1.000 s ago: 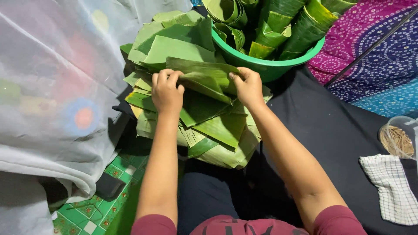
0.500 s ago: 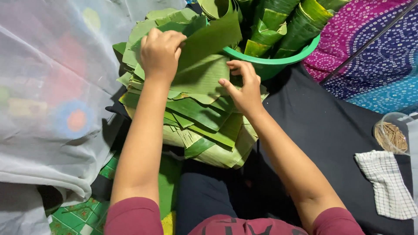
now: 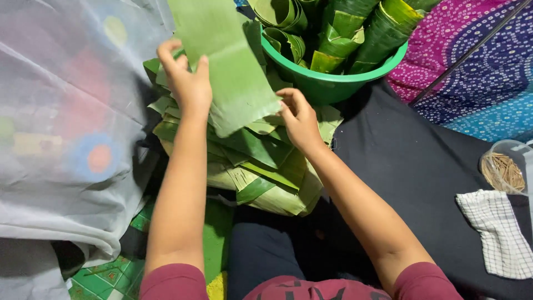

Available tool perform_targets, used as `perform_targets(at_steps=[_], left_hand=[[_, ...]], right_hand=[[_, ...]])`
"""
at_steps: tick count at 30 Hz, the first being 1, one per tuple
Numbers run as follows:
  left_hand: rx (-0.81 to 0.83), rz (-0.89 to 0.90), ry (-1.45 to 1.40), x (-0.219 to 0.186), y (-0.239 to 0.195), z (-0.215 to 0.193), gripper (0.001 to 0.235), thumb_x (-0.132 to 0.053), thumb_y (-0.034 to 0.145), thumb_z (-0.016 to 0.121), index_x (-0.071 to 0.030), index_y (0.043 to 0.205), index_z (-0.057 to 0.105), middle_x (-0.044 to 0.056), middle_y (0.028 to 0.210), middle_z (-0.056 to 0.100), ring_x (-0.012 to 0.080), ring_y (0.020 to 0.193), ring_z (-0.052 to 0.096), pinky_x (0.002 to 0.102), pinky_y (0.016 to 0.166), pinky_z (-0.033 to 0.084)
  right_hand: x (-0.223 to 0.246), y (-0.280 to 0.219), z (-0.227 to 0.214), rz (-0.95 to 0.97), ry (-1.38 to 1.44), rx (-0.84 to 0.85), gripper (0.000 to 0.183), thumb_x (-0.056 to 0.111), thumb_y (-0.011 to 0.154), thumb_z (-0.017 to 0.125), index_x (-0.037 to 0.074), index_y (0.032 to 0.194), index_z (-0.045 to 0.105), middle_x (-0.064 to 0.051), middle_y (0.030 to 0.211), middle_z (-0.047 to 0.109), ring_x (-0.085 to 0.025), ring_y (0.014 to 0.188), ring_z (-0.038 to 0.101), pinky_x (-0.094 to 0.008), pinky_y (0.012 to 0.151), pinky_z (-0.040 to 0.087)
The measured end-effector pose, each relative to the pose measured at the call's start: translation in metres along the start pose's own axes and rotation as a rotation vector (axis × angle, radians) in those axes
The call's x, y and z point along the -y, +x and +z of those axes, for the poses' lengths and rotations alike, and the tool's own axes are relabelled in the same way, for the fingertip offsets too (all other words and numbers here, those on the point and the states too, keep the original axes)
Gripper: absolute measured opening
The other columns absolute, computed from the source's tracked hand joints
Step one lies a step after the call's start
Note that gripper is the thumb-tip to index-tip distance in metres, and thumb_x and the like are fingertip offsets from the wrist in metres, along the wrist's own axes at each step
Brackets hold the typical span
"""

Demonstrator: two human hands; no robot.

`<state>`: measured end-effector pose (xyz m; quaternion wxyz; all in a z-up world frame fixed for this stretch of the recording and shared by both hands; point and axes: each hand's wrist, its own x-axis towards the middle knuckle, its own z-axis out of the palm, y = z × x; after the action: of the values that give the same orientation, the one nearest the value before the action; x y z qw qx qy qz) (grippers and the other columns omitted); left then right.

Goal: Wiping banana leaves with a cloth and folding them into cones to be placed in a bucket.

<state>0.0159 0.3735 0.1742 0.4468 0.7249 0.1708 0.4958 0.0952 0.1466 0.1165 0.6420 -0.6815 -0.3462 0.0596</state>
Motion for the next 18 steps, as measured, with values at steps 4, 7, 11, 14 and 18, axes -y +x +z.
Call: perform_targets(at_steps=[4, 7, 11, 14, 18], left_hand=[[-0.125, -0.296, 0.127, 0.051, -0.032, 0.019, 0.075, -0.001, 0.087, 0.077, -0.03, 0.135, 0.026, 0.02, 0.129, 0.065, 0.0404, 0.128, 0.062, 0.051, 0.11, 0.048], [-0.045, -0.278, 0.223, 0.074, -0.044, 0.028, 0.039, -0.003, 0.084, 0.076, -0.019, 0.116, 0.06, 0.012, 0.121, 0.069, 0.0312, 0.122, 0.062, 0.045, 0.105, 0.047], [0.109, -0.435, 0.127, 0.065, -0.065, 0.028, 0.042, -0.014, 0.091, 0.067, -0.013, 0.133, 0.063, 0.017, 0.139, 0.058, 0.0345, 0.128, 0.06, 0.045, 0.104, 0.051], [0.307, -0.546, 0.066, 0.023, -0.078, 0.013, 0.063, -0.014, 0.096, 0.055, -0.014, 0.158, 0.04, 0.022, 0.162, 0.035, 0.0403, 0.14, 0.049, 0.052, 0.117, 0.039], [0.301, -0.577, 0.151, -0.002, -0.084, -0.023, 0.063, -0.007, 0.097, 0.043, -0.022, 0.158, 0.041, 0.019, 0.163, 0.035, 0.0381, 0.145, 0.042, 0.053, 0.117, 0.037]], right_hand=[[0.005, 0.001, 0.003, 0.091, -0.127, -0.106, 0.029, 0.023, 0.104, 0.06, 0.021, 0.133, 0.056, -0.011, 0.105, 0.071, -0.022, 0.085, 0.072, -0.039, 0.08, 0.057], [0.007, 0.003, 0.004, 0.119, -0.232, -0.086, 0.026, 0.024, 0.104, 0.059, 0.02, 0.13, 0.06, -0.012, 0.108, 0.071, -0.025, 0.086, 0.069, -0.04, 0.078, 0.056], [0.023, -0.008, 0.013, -0.171, -0.735, 0.02, 0.056, 0.048, 0.088, 0.077, 0.024, 0.135, 0.059, -0.011, 0.137, 0.055, -0.036, 0.128, 0.051, -0.058, 0.101, 0.036], [0.04, -0.025, 0.03, -0.299, -1.029, 0.23, 0.084, 0.061, 0.076, 0.082, 0.024, 0.145, 0.051, -0.017, 0.153, 0.045, -0.037, 0.142, 0.038, -0.065, 0.111, 0.022], [0.031, -0.039, 0.047, -0.33, -1.164, 0.474, 0.088, 0.051, 0.069, 0.087, 0.027, 0.144, 0.047, -0.014, 0.149, 0.046, -0.035, 0.143, 0.039, -0.069, 0.114, 0.018]])
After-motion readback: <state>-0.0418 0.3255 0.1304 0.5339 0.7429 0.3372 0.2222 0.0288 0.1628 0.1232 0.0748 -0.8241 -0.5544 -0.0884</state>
